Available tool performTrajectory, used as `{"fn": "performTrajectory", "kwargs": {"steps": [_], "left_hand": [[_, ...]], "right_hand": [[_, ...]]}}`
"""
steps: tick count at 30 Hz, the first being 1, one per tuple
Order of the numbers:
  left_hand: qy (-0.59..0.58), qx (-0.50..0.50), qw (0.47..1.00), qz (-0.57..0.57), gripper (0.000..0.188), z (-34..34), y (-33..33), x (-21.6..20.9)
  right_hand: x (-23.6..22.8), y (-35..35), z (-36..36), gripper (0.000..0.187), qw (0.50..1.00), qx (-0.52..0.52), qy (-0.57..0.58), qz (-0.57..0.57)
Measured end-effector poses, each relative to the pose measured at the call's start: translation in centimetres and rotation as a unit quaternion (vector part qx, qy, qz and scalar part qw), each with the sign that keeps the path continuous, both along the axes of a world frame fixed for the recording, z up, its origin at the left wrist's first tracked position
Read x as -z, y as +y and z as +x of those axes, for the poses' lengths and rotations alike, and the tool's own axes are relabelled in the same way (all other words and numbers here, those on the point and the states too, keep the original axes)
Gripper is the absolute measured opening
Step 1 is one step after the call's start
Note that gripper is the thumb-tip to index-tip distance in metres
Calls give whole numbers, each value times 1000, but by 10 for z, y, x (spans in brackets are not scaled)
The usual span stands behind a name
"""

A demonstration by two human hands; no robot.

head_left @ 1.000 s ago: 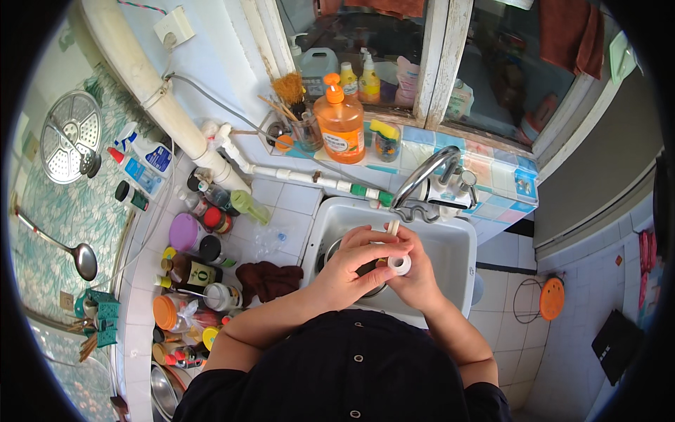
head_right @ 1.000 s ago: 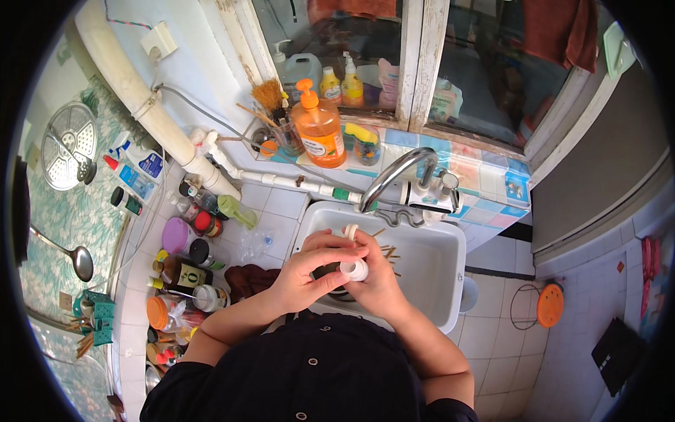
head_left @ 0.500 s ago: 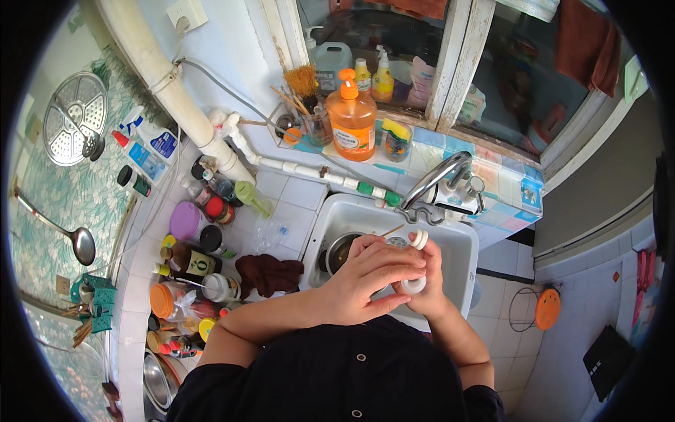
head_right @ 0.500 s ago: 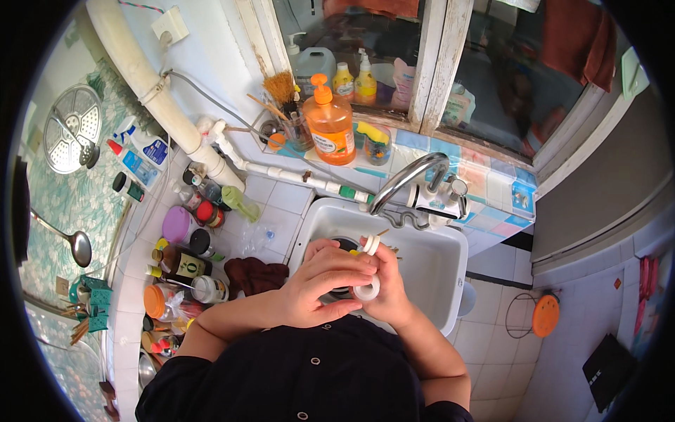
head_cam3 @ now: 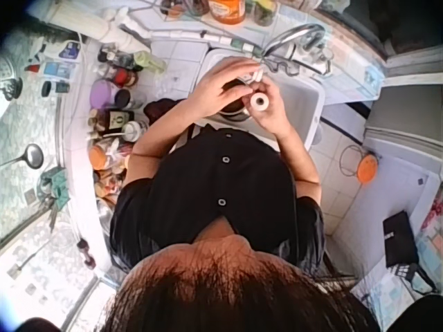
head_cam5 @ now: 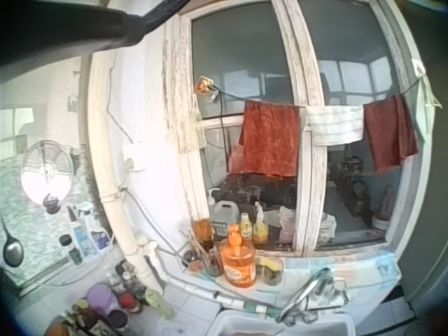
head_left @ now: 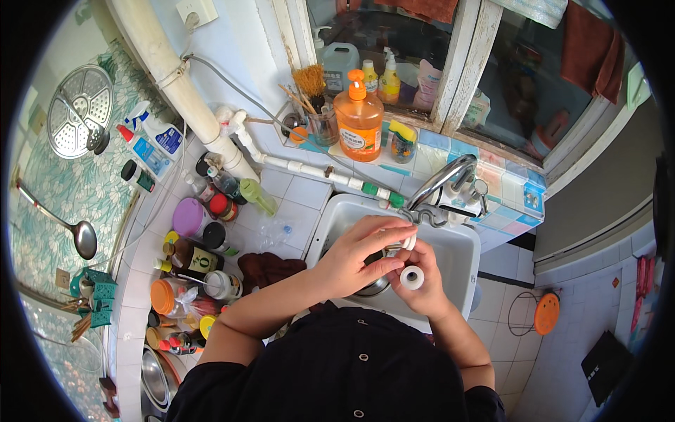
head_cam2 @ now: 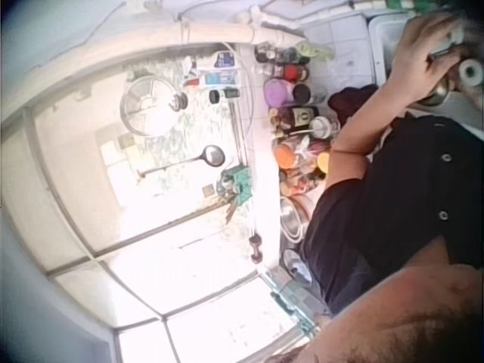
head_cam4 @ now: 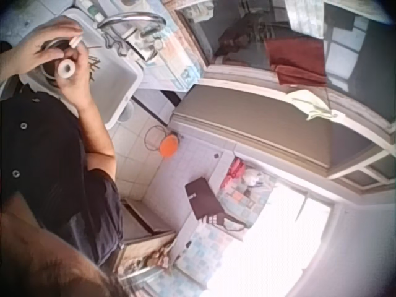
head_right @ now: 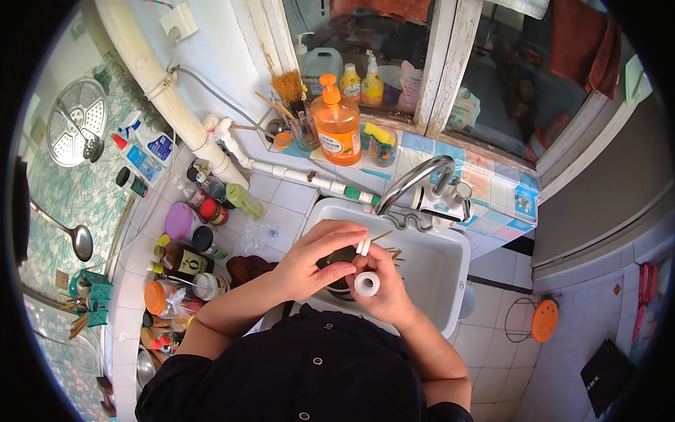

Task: The person unpacks small white plastic pipe fittings from a bag and assembles them by hand at the kitchen sink. They repeatedly connect and disconnect the fittings, testing the fit and alignment of the components.

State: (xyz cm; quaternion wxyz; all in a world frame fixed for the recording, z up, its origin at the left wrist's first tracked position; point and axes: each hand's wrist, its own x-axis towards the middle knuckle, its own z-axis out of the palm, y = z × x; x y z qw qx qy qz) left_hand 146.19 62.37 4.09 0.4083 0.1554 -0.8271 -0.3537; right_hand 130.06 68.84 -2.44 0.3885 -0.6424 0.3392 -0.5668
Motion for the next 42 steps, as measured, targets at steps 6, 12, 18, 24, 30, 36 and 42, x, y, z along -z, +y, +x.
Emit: {"fn": "performTrajectory", "kwargs": {"steps": [6, 12, 18, 24, 30, 36, 42], "left_hand": [[-33, -3, 999, -35, 34, 1, -5, 5], [-46, -73, 995, 45, 26, 11, -4, -10], [-23, 24, 999, 12, 32, 10, 6, -6], [-52, 25, 998, 3, 34, 10, 8, -1], [-35, 7, 998, 49, 34, 8, 10, 0], [-71, -11, 996, -45, 30, 6, 10, -4], [-112, -17, 984, -134, 31, 7, 9, -12]], "right_hand": [[-6, 5, 3, 64, 1000, -12, 21, 20], [-11, 5, 1, 60, 998, 17, -13, 53], [-16, 3, 7, 57, 997, 30, -6, 72], [-21, 5, 7, 53, 994, 55, 25, 89], [-16, 3, 7, 54, 993, 44, -2, 110], [-16, 4, 5, 56, 990, 64, 26, 121], [-18, 3, 4, 56, 988, 67, 35, 132]]}}
